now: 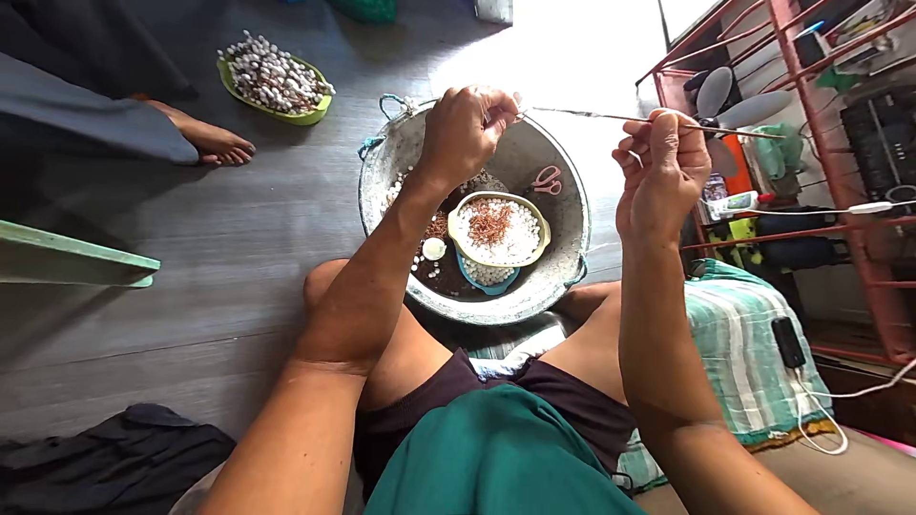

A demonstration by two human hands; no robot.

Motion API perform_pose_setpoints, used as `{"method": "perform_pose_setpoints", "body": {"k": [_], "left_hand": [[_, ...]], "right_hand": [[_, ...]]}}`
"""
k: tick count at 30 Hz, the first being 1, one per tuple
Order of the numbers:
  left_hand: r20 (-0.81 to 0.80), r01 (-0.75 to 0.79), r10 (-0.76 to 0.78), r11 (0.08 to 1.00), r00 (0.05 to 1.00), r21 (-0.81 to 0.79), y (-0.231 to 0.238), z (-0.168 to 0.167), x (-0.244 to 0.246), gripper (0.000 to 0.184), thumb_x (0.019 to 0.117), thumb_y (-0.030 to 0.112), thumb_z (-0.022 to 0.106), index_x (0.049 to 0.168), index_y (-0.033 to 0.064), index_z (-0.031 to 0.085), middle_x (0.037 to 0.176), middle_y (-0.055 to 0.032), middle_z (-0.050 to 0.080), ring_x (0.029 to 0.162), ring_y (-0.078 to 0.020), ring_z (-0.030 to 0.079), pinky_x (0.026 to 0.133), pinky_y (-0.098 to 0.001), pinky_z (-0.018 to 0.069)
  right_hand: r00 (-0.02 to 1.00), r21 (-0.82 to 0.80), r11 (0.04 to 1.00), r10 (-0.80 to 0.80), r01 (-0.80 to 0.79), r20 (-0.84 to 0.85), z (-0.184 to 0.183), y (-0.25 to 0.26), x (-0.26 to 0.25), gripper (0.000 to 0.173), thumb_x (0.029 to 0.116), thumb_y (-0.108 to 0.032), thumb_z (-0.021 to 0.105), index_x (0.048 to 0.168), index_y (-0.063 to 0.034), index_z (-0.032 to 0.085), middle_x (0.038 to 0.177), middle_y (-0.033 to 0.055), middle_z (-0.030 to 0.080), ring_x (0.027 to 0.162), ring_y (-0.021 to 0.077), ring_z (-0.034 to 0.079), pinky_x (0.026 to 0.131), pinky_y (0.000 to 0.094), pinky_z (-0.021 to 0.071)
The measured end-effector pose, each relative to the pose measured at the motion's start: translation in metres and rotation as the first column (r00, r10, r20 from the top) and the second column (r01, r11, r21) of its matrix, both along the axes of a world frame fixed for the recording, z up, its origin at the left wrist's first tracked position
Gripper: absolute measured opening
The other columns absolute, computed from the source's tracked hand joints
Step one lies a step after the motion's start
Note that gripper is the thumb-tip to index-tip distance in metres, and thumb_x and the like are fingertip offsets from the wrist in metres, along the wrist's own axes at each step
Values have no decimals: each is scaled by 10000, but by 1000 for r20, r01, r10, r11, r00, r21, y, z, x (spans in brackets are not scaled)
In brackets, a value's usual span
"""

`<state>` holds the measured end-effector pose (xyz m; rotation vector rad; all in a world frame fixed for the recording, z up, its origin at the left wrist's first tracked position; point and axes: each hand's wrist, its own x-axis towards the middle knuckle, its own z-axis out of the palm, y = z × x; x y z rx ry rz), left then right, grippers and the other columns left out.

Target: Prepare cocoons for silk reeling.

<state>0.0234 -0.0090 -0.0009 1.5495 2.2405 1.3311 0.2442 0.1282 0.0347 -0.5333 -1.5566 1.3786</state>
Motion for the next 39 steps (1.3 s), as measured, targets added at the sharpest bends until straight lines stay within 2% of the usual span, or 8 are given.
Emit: {"method": "perform_pose_setpoints", "body": {"k": [6, 18, 22, 32, 39], "left_hand": [[-7, -10, 10, 1000, 1000, 3, 1, -1, 1, 183, 997, 285, 627, 1070, 210, 777, 1003, 16, 738, 920, -146, 683, 847, -435, 529], [-22, 6, -6, 1000, 1000, -4, -1, -2, 2, 181, 1000, 244, 611, 1067, 213, 776, 1024, 9, 739, 950, -167, 687, 852, -454, 524], [-28, 18, -17, 1000, 999, 2, -1, -3, 2, 191, 1002, 242, 600, 1064, 216, 779, 1016, 6, 738, 953, -174, 684, 856, -466, 517], [-23, 4, -4, 1000, 1000, -17, -2, -2, 2, 185, 998, 259, 609, 1067, 232, 778, 1022, 18, 737, 957, -172, 678, 846, -472, 507], [-49, 1, -2, 999, 999, -39, -1, -1, 3, 183, 1004, 273, 608, 1068, 233, 775, 1024, 16, 733, 940, -168, 679, 840, -468, 509]], "right_hand": [[1000, 58, 998, -20, 19, 21, -3, 3, 2, 176, 1093, -116, 485, 1088, -25, 635, 944, 94, 738, 797, 182, 718, 752, 352, 617], [1000, 29, 1000, 4, -5, 12, -5, 4, 2, 185, 1096, -114, 479, 1081, -26, 640, 946, 99, 740, 797, 180, 720, 750, 345, 615], [998, 22, 999, 48, -49, 43, -5, 2, 2, 185, 1096, -117, 473, 1088, -31, 636, 958, 85, 735, 817, 175, 715, 775, 353, 615], [999, -9, 999, 42, -42, 8, -3, 1, 3, 192, 1096, -108, 470, 1069, -35, 645, 942, 89, 738, 799, 175, 719, 761, 345, 617], [998, 79, 996, 31, -35, 48, -4, 4, 2, 182, 1092, -116, 484, 1082, -24, 640, 954, 87, 735, 806, 179, 716, 762, 354, 617]]}}
